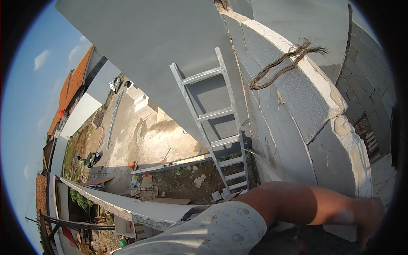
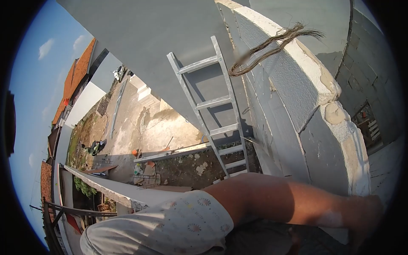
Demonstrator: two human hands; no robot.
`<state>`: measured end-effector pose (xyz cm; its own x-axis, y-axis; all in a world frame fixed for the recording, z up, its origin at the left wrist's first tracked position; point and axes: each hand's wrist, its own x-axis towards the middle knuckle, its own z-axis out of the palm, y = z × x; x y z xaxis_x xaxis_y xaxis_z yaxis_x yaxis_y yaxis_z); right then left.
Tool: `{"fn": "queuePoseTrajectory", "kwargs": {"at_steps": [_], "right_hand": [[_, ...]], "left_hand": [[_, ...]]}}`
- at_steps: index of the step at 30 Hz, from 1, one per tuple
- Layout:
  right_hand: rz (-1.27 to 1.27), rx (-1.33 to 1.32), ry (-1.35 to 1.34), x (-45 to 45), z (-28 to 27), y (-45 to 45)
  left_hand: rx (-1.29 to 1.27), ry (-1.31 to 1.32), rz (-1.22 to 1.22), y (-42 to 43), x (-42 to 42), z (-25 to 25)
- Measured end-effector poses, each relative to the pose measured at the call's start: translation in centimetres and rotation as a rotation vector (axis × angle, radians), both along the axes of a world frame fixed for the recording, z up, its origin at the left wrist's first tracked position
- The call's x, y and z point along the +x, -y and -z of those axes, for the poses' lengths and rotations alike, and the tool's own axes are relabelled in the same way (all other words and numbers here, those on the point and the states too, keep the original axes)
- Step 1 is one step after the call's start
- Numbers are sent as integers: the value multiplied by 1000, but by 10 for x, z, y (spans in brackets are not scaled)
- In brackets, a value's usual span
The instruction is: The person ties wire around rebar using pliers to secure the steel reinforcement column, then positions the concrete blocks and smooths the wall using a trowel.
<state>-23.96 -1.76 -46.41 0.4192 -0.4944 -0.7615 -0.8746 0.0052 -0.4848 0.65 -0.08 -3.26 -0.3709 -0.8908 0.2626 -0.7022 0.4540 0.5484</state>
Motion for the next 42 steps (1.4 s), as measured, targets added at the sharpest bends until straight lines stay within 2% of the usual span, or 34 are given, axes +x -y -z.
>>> {"fn": "queuePoseTrajectory", "kwargs": {"at_steps": [11, 14, 18, 21, 24, 28, 30, 31, 32, 34, 37, 38, 39, 40, 42], "right_hand": [[104, 78, 21, -23, -7, -1], [144, 140, 24, -30, -10, -6], [221, 223, 46, -42, -14, -13], [204, 171, 42, -49, -13, -19], [23, -140, 18, -56, -8, -21], [-161, -770, 131, -63, 32, -30], [-131, -830, 274, -63, 47, -30], [-95, -729, 355, -59, 46, -28], [54, -253, 353, -61, 41, -19], [404, 584, 176, -35, -22, -8], [471, 764, 206, -41, -17, -3], [477, 725, 205, -45, -9, -7], [489, 569, 146, -38, -26, -17], [316, 477, 19, -40, -15, -13], [89, -147, 179, -42, -30, -31]], "left_hand": [[-12, -155, -48, -19, 5, -16], [51, -98, 32, -26, 15, -31], [-22, -133, 16, -28, 14, -33], [-38, -143, 0, -32, 14, -33], [-14, -138, 6, -32, 15, -38], [-14, -117, -16, -33, 13, -36], [-12, -102, -18, -33, 13, -39], [-3, -97, -19, -33, 14, -40], [12, -91, -16, -34, 14, -39], [12, -79, -28, -34, 14, -38], [63, -53, -50, -33, 13, -44], [89, -56, -44, -33, 12, -46], [108, -66, -37, -32, 11, -47], [129, -76, -29, -30, 10, -47], [86, -68, -37, -29, 8, -45]]}}
